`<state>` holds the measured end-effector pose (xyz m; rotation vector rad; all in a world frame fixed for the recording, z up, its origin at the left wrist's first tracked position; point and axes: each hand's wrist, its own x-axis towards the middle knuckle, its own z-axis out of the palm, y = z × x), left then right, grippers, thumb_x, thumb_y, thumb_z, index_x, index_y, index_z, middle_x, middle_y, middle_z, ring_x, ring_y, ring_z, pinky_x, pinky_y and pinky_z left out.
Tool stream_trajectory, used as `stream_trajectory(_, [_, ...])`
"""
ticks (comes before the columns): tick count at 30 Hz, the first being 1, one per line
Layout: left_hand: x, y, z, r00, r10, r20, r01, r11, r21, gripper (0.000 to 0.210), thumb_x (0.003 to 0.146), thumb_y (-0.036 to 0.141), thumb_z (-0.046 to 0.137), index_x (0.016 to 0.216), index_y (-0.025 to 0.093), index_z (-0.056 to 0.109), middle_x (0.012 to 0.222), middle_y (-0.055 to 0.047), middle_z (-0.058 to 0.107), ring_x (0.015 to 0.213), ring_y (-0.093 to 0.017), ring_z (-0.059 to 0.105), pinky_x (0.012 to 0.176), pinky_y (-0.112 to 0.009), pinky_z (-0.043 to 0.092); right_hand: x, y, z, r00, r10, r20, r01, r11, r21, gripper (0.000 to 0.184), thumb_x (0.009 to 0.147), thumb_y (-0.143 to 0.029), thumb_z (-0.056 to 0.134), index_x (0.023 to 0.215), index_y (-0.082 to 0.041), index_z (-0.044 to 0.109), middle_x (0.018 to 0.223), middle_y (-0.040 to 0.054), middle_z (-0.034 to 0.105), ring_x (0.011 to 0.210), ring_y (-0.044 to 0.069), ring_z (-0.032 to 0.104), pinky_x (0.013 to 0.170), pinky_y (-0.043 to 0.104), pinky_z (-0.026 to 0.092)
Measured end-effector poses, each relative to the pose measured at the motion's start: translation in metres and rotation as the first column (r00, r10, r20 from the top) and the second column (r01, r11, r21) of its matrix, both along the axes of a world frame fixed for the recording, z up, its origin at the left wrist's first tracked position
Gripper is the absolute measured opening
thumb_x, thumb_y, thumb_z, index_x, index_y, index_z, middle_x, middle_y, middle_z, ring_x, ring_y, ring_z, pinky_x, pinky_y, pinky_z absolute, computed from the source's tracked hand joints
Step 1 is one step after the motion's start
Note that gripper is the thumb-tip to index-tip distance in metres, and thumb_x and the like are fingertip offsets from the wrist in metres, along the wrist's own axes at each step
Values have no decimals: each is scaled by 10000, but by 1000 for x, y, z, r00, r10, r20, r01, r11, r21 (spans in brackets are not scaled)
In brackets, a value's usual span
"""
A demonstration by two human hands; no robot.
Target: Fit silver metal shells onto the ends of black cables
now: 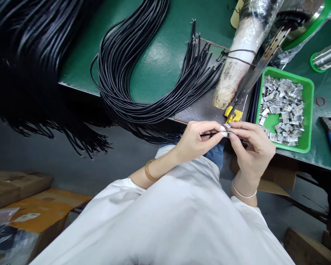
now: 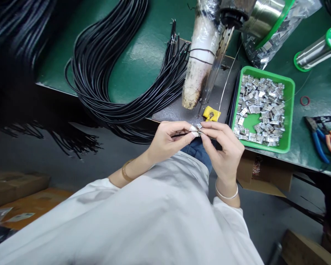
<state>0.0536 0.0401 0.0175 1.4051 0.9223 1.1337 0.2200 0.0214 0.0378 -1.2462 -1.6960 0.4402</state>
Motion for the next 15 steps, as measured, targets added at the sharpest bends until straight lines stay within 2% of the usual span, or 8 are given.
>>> stream_trajectory(4, [1,-1,-1,998,43,-45,-42,999,25,171,894,287,672,833,133,715,752,-23,694,594,-74,495,520,-192,365,-1,0,0,997,-20,78,17,999,36,153,893,-163,685,980,-268,754,1007,28,774,927,191,735,840,378,630])
stream_trajectory(8, [0,-1,-2,995,70,-75,-62,992,108,156,895,271,672,820,140,713,725,-8,682,539,-58,427,524,-206,355,0,0,0,997,-11,79,9,1000,18,138,895,-172,681,971,-265,749,1016,31,774,932,198,740,839,387,640])
stream_trajectory(13, [-1,1,-3,991,84,-101,-66,983,170,152,898,245,664,797,136,695,696,5,653,532,-52,404,514,-205,329,2,0,2,989,16,146,-19,1000,24,199,890,-125,675,1012,-264,748,1061,30,771,975,193,736,902,382,625])
stream_trajectory(15, [1,-1,-4,994,68,-90,-53,986,161,146,903,243,661,807,135,686,691,8,643,534,-50,415,509,-196,328,1,0,1,994,18,105,-20,1000,17,195,877,-116,687,989,-264,747,1049,26,769,975,191,734,898,378,623])
